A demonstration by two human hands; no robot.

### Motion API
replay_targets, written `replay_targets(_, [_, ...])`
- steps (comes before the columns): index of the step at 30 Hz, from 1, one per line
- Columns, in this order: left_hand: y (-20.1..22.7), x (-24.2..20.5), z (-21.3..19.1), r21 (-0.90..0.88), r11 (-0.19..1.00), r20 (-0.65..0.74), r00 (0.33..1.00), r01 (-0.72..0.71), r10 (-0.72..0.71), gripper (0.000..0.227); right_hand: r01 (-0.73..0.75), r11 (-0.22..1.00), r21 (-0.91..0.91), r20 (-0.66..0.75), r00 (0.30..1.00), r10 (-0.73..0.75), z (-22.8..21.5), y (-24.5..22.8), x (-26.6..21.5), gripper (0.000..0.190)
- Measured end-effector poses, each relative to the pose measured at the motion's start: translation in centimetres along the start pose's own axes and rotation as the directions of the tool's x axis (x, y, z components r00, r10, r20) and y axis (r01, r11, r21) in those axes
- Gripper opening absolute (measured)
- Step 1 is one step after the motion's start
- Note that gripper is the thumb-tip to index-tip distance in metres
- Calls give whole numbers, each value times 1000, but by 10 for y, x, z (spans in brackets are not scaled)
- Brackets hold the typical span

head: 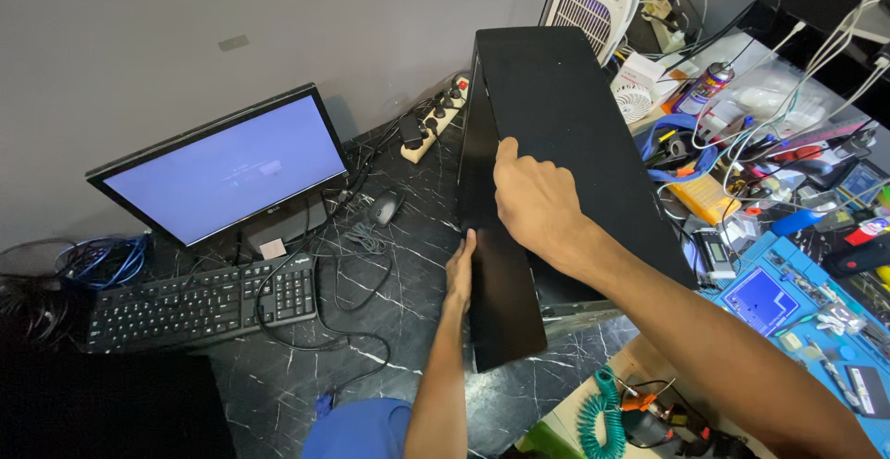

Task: The person connects a cable to the computer tower, then picks up the tower and places it on the table. They use a screwdriver to secure the side panel of the tower, then remove the panel again to access the interior components.

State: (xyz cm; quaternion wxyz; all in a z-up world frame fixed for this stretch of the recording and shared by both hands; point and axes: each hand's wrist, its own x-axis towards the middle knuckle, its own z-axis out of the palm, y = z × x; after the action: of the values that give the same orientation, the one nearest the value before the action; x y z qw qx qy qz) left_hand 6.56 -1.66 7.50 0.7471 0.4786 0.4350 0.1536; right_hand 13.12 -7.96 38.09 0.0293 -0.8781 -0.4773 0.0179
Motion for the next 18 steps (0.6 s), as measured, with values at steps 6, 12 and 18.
replay_targets(6, [-1,11,-2,29,999,7,999,-37,37,119,-6,1000,-6,-39,999,6,-3,-2,0,17])
replay_targets(12, [-1,8,-8,66,998,23,999,24,-26,117,-35,999,-24,-22,999,34,5,-7,10,14])
replay_targets(18, [0,14,-9,18,1000,45,999,12,-13,120,-29,998,-61,-77,997,24,16,-10,19,12])
